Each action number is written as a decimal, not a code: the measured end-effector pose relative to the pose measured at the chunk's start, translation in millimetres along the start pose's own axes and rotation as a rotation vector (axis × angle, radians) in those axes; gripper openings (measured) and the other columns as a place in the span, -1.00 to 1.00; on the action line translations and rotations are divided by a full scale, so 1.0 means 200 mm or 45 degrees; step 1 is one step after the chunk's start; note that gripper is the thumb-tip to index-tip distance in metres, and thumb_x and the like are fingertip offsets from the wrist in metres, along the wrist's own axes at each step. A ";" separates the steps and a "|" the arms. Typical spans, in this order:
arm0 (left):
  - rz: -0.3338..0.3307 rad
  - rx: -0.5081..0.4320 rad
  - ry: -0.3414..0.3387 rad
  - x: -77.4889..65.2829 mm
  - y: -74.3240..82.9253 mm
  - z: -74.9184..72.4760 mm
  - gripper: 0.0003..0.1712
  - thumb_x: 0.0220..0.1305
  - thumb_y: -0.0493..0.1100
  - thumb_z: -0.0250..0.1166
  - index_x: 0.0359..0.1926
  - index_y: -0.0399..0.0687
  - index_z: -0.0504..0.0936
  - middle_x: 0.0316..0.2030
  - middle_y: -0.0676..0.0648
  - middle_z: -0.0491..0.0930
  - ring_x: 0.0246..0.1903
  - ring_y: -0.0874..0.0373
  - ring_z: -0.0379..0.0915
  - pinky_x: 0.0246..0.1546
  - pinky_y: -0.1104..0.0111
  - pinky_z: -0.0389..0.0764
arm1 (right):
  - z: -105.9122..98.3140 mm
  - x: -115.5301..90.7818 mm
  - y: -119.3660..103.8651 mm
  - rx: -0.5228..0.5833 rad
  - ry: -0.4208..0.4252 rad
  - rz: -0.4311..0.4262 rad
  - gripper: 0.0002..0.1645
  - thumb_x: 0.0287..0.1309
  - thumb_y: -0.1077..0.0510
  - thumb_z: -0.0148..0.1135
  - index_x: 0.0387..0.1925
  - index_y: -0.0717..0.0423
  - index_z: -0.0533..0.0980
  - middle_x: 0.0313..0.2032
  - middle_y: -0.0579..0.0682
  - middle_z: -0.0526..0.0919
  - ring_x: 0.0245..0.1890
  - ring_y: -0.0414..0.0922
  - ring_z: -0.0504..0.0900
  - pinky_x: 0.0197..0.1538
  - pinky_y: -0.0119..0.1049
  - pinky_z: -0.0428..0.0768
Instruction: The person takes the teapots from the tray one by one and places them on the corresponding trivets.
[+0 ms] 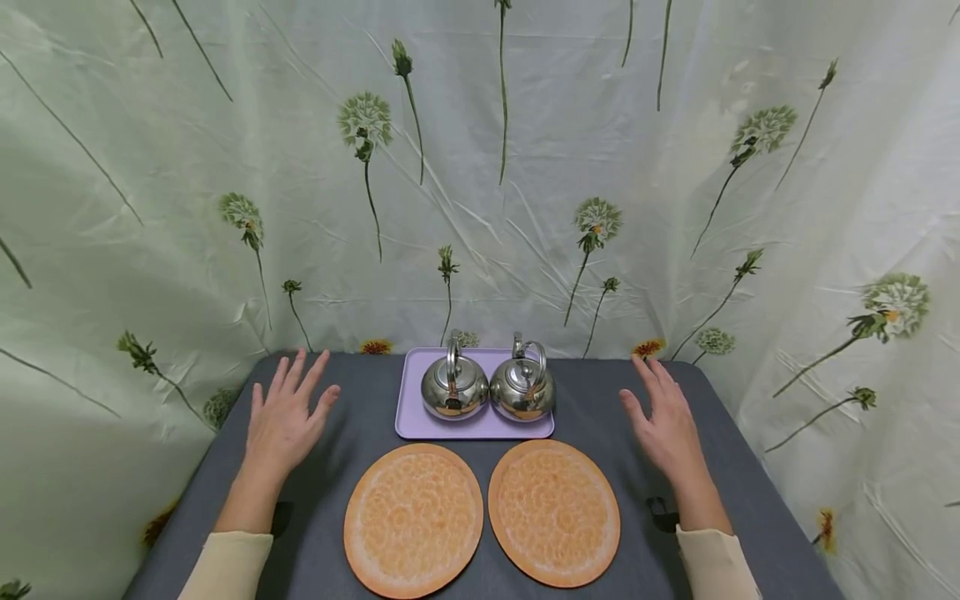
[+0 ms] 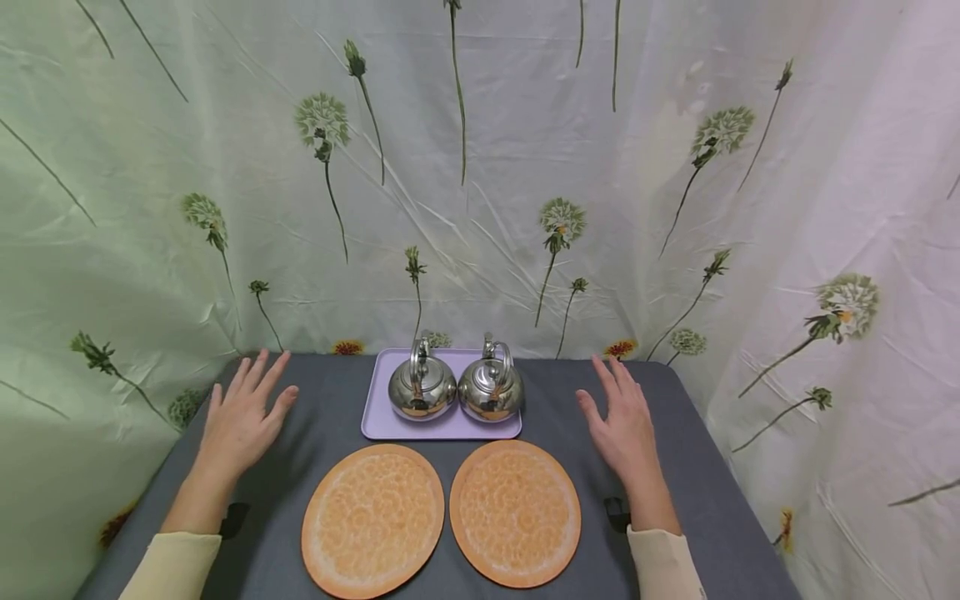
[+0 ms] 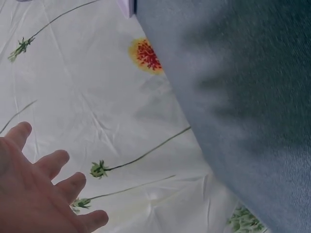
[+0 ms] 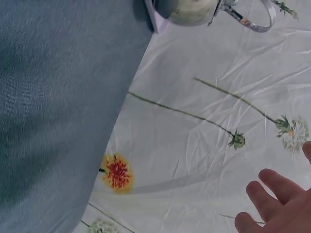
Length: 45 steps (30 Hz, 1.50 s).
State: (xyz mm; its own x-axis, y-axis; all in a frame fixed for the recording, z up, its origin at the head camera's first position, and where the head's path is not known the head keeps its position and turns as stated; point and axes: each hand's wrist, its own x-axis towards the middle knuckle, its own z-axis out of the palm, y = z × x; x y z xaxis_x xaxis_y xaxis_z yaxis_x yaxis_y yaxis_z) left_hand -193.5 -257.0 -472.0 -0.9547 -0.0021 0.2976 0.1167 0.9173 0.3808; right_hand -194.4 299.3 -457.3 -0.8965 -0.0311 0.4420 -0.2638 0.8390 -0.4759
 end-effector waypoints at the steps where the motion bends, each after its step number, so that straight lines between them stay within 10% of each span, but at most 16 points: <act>1: 0.000 -0.013 -0.003 0.00 0.00 0.00 -0.20 0.64 0.34 -0.07 0.72 0.30 0.00 0.68 -0.31 -0.01 0.66 -0.41 -0.17 0.43 -0.56 -0.17 | 0.00 0.00 -0.01 0.026 0.005 0.001 -0.26 0.58 -0.09 0.14 0.64 -0.08 0.23 0.60 0.31 0.22 0.57 0.41 0.21 0.45 0.49 0.17; 19: 0.003 -0.189 -0.070 0.01 0.06 0.10 -0.21 0.67 0.25 -0.02 0.73 0.18 0.01 0.50 -0.39 0.37 0.44 -0.48 0.30 0.34 -0.41 0.29 | 0.08 0.02 -0.08 0.274 0.091 0.040 -0.33 0.58 0.02 0.16 0.60 -0.06 0.30 0.52 0.20 0.41 0.50 0.33 0.38 0.39 0.42 0.30; 45: -0.227 -0.627 -0.311 0.02 0.02 0.30 -0.04 0.56 0.20 0.23 0.74 0.25 -0.08 0.29 -0.26 0.65 0.31 -0.26 0.56 0.30 -0.24 0.45 | 0.23 0.07 -0.20 0.551 0.132 0.092 -0.38 0.49 0.14 0.29 0.50 -0.05 0.42 0.24 0.17 0.69 0.35 0.18 0.61 0.41 0.18 0.43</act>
State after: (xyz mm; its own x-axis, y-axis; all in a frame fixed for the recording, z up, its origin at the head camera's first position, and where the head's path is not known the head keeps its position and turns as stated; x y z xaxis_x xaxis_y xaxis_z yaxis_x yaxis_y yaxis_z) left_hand -214.1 -229.1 -521.5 -1.0000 0.0061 0.0031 0.0062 0.6178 0.7863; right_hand -212.1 239.9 -466.8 -0.8834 0.0928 0.4593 -0.3460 0.5318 -0.7730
